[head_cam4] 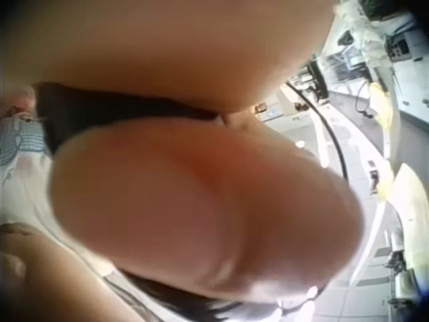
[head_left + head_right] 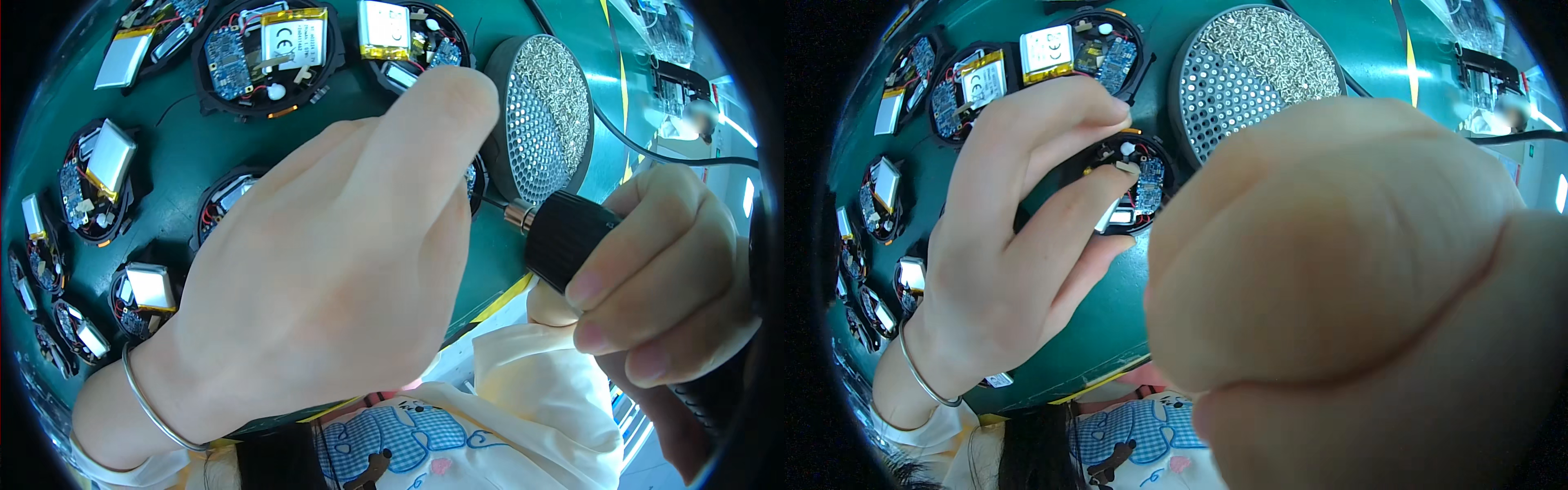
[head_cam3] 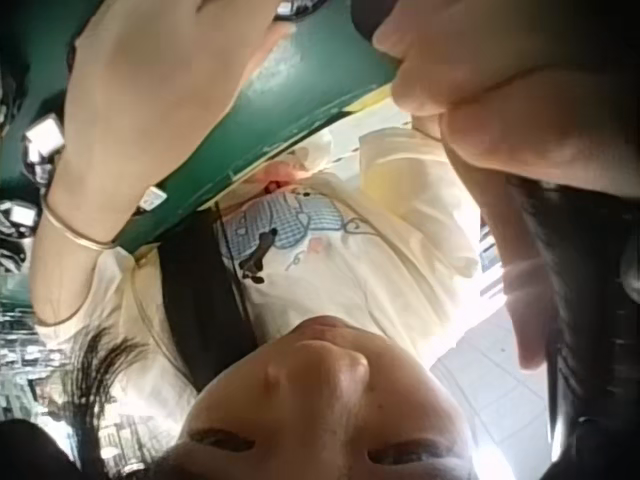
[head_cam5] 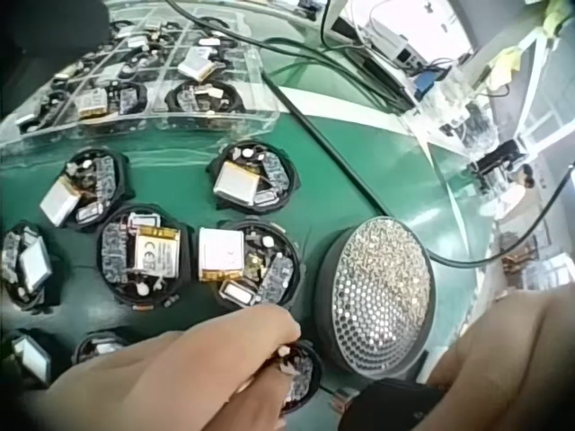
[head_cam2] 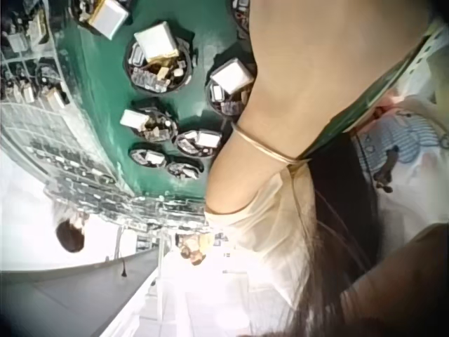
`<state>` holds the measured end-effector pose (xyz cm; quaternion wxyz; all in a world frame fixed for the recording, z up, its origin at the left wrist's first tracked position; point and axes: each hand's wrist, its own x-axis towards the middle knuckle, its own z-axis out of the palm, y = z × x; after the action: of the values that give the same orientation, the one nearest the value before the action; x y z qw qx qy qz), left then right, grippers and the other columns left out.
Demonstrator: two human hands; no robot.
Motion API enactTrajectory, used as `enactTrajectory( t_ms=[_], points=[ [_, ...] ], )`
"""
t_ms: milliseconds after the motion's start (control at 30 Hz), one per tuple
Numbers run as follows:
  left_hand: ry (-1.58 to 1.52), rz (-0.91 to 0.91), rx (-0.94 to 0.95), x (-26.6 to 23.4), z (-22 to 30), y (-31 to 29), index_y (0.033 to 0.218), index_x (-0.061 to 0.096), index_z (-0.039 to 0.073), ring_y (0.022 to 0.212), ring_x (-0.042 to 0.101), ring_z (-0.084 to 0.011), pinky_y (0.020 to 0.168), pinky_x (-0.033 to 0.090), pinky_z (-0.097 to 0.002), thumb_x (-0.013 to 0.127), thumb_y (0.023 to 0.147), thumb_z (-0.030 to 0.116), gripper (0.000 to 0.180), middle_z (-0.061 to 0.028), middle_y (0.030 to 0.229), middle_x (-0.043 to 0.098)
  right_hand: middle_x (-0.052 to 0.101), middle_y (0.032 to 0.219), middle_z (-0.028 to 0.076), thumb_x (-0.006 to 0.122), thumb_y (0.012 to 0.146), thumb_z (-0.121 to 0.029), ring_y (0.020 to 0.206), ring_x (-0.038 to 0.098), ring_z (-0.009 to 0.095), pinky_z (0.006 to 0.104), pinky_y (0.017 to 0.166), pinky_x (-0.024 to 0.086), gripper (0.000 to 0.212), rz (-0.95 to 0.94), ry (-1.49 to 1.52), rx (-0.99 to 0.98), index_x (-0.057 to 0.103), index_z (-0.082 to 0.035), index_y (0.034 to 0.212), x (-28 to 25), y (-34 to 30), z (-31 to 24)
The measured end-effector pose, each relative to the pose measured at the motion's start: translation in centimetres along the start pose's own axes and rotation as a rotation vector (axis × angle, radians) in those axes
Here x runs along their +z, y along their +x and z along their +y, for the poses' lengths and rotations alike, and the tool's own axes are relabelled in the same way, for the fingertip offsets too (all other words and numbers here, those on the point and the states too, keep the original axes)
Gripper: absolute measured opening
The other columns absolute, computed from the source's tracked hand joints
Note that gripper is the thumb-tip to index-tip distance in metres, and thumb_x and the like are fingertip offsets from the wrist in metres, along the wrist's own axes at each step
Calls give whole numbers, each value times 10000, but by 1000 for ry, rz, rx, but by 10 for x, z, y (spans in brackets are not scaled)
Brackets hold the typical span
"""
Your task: Assembling small electronic devices using an electric screwdriver at a factory workbench.
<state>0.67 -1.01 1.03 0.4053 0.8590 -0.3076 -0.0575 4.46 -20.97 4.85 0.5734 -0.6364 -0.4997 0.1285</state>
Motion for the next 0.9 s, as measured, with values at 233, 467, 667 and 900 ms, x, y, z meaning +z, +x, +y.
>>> enactTrajectory(
  t_ms=[233, 467, 667, 900],
  points=[
    [15, 148, 111, 16, -13, -12, 940, 572, -68, 1048, 537, -346, 857, 465, -386, 728, 591, -22, 385, -218, 1148, 495, 528, 570, 23, 715, 616, -653, 504, 524, 122, 212, 494, 404, 571, 162, 160, 64, 557, -110, 693, -5, -10, 14],
    [97, 112, 100, 15, -9, -7, 951, 578, -51, 1066, 523, -334, 880, 445, -394, 729, 586, -19, 397, -204, 1148, 521, 527, 550, 12, 628, 679, -649, 478, 544, 115, 204, 467, 427, 550, 693, 180, -95, 523, -110, 646, -28, -7, 11],
    [83, 99, 97, 15, -10, -6, 958, 582, -47, 1084, 514, -334, 899, 433, -389, 727, 588, -16, 399, -195, 1166, 524, 524, 542, 7, 624, 686, -632, 467, 545, 113, 202, 459, 435, 533, 700, 246, -113, 521, -110, 643, -31, -7, 19],
    [110, 75, 87, 5, -8, -17, 963, 582, -43, 1094, 508, -334, 910, 421, -397, 718, 609, -4, 381, -192, 1172, 525, 520, 532, 1, 620, 695, -612, 454, 547, 110, 201, 450, 443, 514, 671, 345, -103, 518, -111, 639, -24, 2, 18]
  ],
)
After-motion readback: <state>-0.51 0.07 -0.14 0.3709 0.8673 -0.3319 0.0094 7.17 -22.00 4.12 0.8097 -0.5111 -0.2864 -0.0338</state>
